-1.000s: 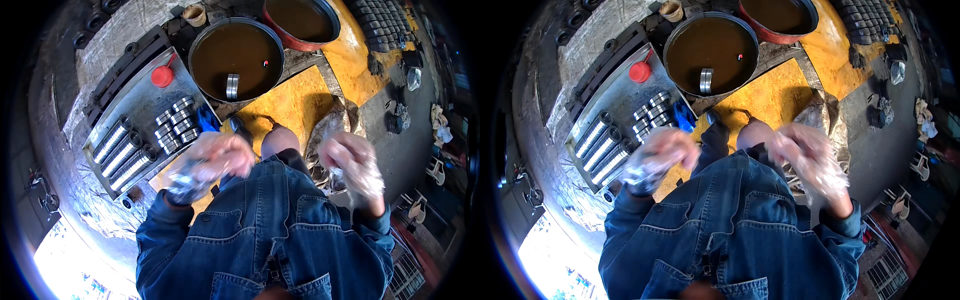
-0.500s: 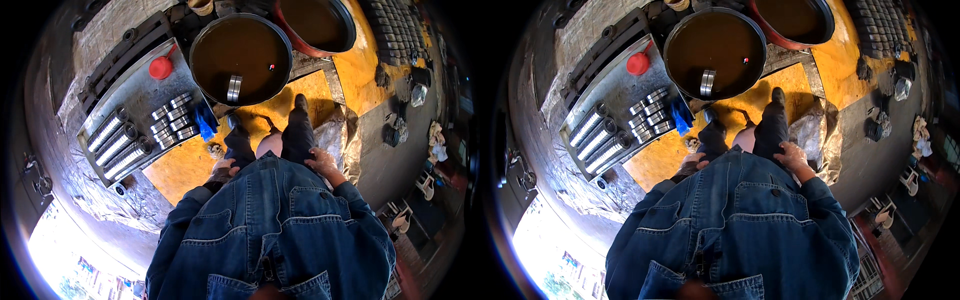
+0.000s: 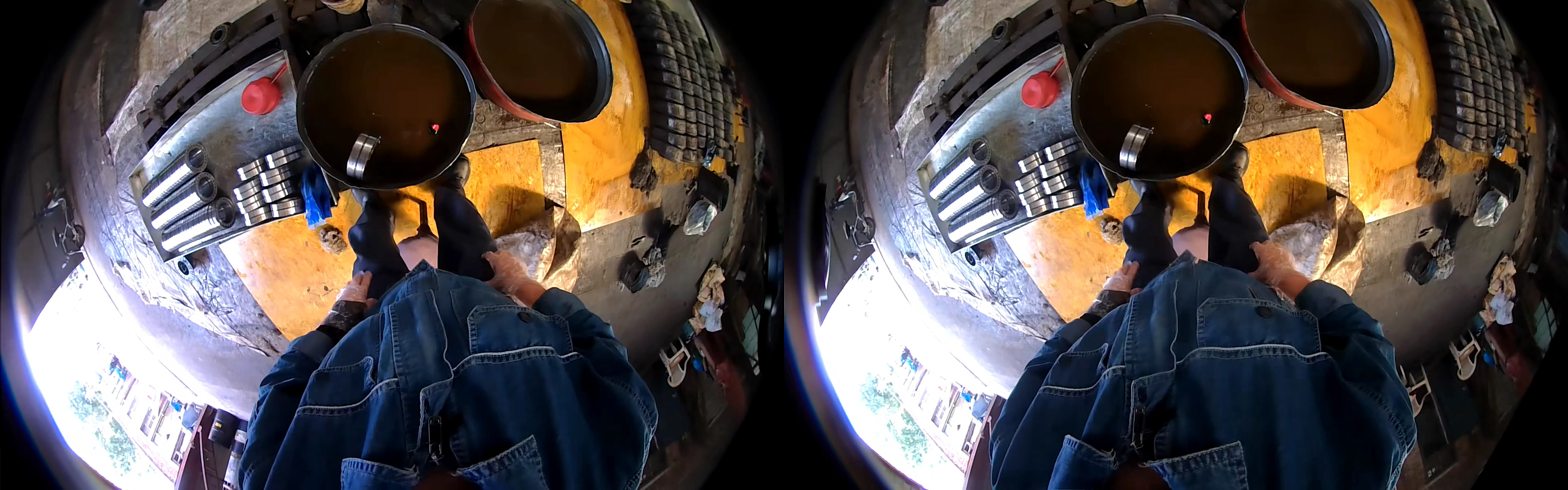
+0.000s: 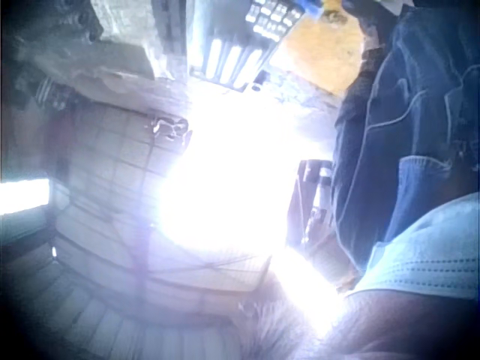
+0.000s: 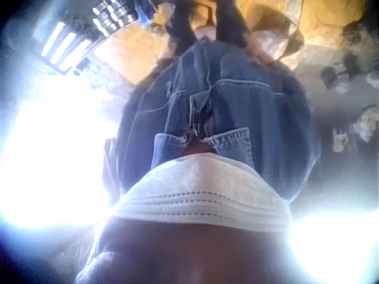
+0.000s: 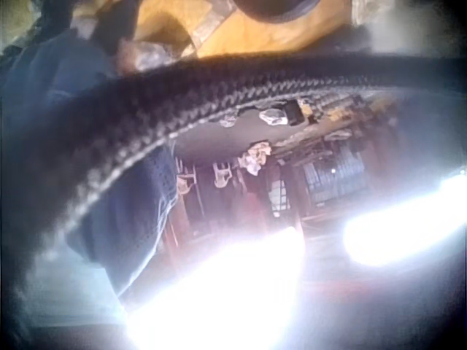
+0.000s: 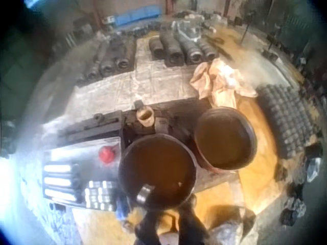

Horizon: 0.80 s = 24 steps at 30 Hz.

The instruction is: The person puts on blue rubber gloves and cleans cylindrical metal parts by hand in a bucket of dark liquid. They repeatedly submerge, scrub, and rinse the parts, then place them on a metal tray beside the bucket.

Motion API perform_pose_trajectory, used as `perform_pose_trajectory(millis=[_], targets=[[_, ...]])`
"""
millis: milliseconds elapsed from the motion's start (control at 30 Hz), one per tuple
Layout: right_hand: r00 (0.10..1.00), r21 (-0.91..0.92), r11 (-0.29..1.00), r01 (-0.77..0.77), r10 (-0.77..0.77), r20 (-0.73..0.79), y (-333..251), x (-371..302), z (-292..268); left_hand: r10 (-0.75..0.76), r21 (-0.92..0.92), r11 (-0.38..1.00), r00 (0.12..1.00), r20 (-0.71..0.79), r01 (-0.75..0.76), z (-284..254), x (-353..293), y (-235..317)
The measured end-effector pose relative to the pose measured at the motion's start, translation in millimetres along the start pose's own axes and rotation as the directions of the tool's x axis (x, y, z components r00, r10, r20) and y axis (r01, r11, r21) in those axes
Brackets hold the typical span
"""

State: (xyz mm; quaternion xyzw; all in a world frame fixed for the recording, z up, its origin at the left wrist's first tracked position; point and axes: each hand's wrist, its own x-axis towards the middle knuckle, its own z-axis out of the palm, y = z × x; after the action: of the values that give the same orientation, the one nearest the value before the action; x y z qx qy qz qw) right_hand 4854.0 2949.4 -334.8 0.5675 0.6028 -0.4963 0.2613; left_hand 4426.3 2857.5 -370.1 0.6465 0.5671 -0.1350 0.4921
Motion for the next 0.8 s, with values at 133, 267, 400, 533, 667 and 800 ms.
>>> perform_pose_trajectory(millis=[133, 267, 400, 533, 667, 800], targets=[[0.980, 0.208, 0.971, -0.122, 0.084, 0.182, 44, 20, 55, -0.223, 0.096, 0.975, 0.908, 0.356, 0.202, 15, 24, 34], [0.930, 0.299, 0.931, -0.209, 0.095, 0.354, 45, 17, 68, -0.303, 0.101, 0.952, 0.928, 0.218, 0.288, 41, 22, 24], [0.852, 0.507, 0.825, -0.252, -0.059, 0.520, 52, 6, 58, -0.264, -0.424, 0.839, 0.937, 0.229, 0.340, 20, 4, 3], [0.710, 0.472, 0.857, -0.207, -0.200, 0.675, 34, -35, 7, -0.118, -0.600, 0.676, 0.866, 0.485, 0.429, 30, -42, -9], [0.695, 0.415, 0.893, -0.176, -0.186, 0.695, 40, -5, 37, 0.028, -0.574, 0.740, 0.837, 0.546, 0.349, 64, -54, -47], [0.841, 0.379, 0.912, 0.156, -0.324, 0.433, 44, 77, 49, 0.139, -0.033, 0.990, 0.912, 0.385, -0.137, 9, 39, -35]])
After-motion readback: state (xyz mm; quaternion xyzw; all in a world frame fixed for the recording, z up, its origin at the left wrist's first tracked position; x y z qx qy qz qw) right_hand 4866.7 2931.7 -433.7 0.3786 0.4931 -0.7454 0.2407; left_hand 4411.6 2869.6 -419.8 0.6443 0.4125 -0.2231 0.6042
